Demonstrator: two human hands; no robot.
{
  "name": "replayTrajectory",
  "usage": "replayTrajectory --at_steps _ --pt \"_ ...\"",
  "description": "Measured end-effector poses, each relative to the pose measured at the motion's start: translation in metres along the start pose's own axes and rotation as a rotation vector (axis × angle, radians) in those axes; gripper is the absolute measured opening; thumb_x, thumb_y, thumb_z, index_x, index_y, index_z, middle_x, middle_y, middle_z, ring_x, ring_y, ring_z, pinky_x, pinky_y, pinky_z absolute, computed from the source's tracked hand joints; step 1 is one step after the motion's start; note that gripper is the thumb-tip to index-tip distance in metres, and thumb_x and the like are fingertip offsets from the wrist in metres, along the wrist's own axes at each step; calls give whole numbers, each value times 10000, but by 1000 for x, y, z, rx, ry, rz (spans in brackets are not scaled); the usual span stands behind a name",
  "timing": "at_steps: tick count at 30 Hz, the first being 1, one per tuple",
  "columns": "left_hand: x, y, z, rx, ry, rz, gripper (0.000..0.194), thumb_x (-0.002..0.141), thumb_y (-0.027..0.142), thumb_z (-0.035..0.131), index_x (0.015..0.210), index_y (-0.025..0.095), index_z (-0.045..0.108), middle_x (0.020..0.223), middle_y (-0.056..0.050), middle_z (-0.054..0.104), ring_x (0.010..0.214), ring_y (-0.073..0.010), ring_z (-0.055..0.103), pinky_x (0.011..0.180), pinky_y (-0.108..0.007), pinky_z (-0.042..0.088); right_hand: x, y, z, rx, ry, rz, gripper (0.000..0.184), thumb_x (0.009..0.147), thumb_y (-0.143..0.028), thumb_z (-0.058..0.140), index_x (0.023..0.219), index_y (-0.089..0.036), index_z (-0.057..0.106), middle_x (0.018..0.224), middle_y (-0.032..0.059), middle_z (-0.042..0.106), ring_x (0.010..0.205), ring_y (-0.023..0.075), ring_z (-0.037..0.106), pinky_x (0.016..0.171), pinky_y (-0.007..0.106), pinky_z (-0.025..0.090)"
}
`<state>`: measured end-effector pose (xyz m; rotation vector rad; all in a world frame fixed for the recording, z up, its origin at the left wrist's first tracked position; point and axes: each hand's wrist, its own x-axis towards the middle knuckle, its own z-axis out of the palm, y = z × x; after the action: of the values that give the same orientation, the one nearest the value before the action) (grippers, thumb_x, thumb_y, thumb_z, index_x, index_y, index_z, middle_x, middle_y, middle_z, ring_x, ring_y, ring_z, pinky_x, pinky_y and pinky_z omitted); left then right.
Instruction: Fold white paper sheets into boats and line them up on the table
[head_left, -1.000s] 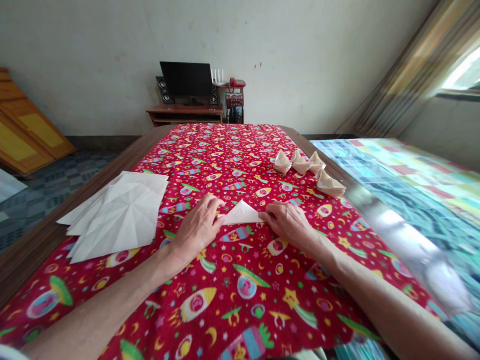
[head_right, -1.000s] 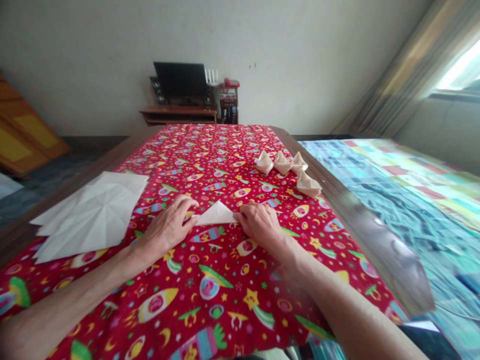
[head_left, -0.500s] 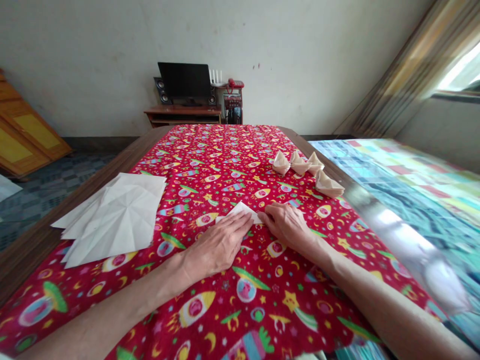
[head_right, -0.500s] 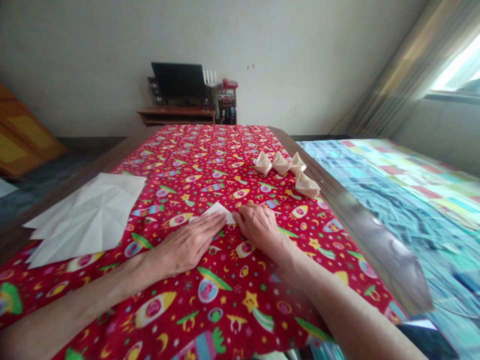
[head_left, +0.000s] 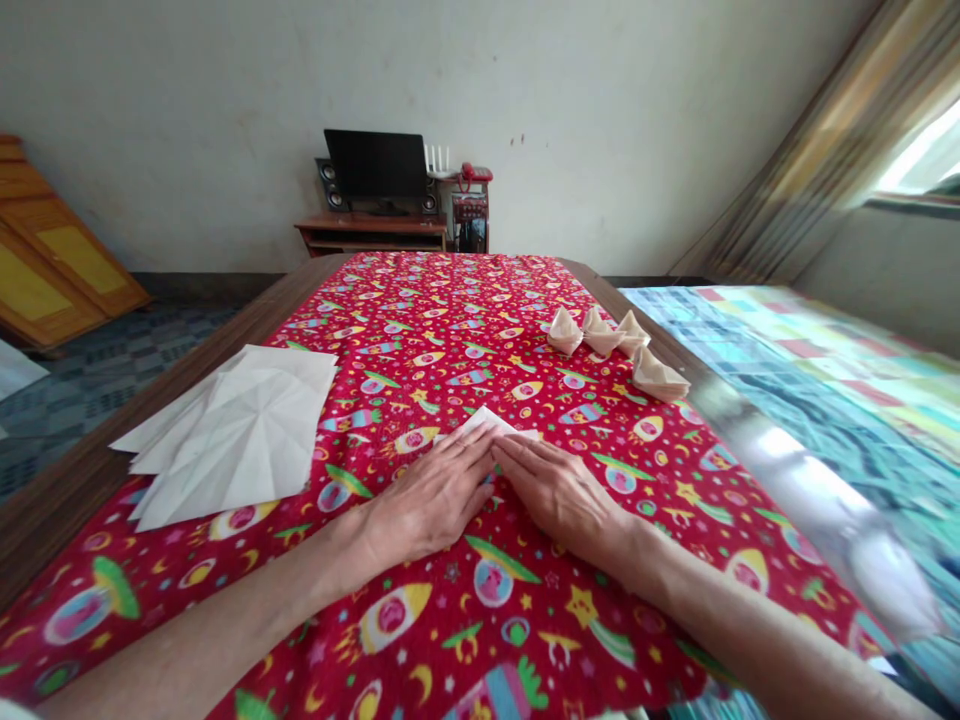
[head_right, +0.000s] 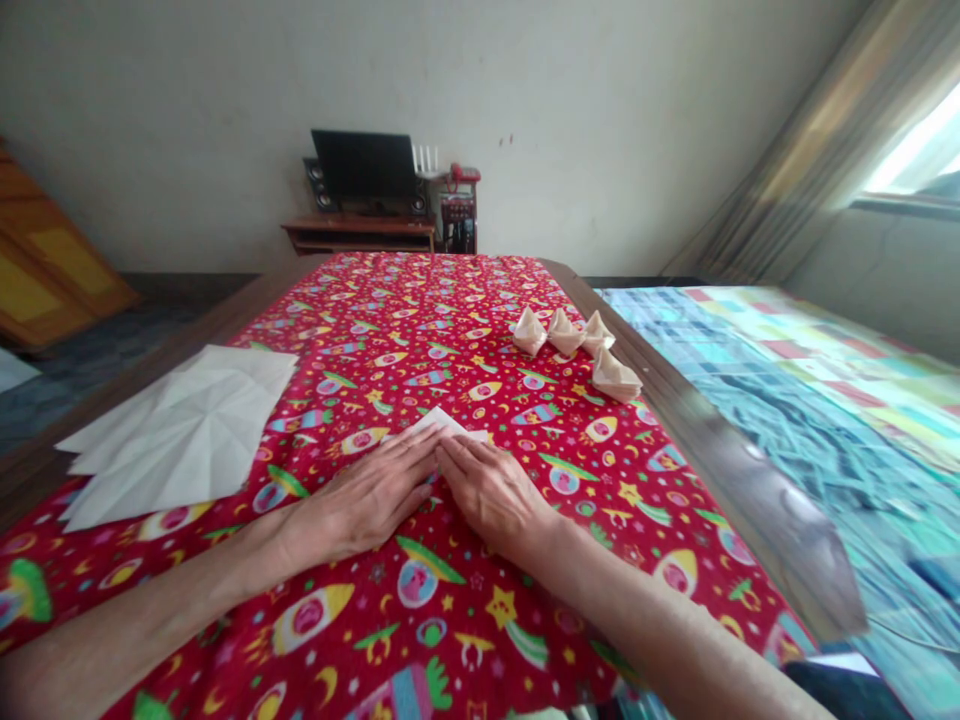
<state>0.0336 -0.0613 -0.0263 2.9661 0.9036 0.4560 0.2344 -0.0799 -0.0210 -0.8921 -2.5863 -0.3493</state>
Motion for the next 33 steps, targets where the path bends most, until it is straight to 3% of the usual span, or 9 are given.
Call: replayTrajectory --at_steps 5,15,19,25,33 --pt "-14 -6 -6 36 -12 -17 429 941 256 378 1355 145 396 1445 -116 379 1353 -212 320 1100 -384 322 -3 4 -6 124 -63 -29 326 928 -107 348 1184 -110 549 1186 160 612 1150 209 552 1000 371 454" --pt "-39 -19 -16 98 7 -76 410 932 260 407 1325 159 460 1412 -100 429 1304 -221 405 1096 -399 344 -15 17 -6 178 -150 115 276 881 -84 409 1051 -171 609 1032 106 668 944 198 641 807 302 527" --pt "-43 -30 -17 42 84 -131 351 922 240 414 1220 148 575 1297 -94 559 1208 -205 519 1054 -377 412 -16 20 -4 210 -125 150 272 882 -95 415 1042 -184 617 1015 87 672 896 176 647 767 269 515" --pt "-32 -46 -6 -112 206 -144 285 888 217 493 1133 175 632 1150 -78 659 1097 -190 597 969 -359 493 -2 21 1 144 -62 137 210 932 -190 416 989 -179 618 996 85 672 938 174 616 771 269 484" --pt "-4 -42 -6 -163 190 -44 274 849 178 573 1120 170 614 1104 -92 655 1076 -207 571 930 -363 492 23 21 6 -48 -156 73 217 946 -208 416 862 -159 609 852 63 643 826 164 576 690 260 433"
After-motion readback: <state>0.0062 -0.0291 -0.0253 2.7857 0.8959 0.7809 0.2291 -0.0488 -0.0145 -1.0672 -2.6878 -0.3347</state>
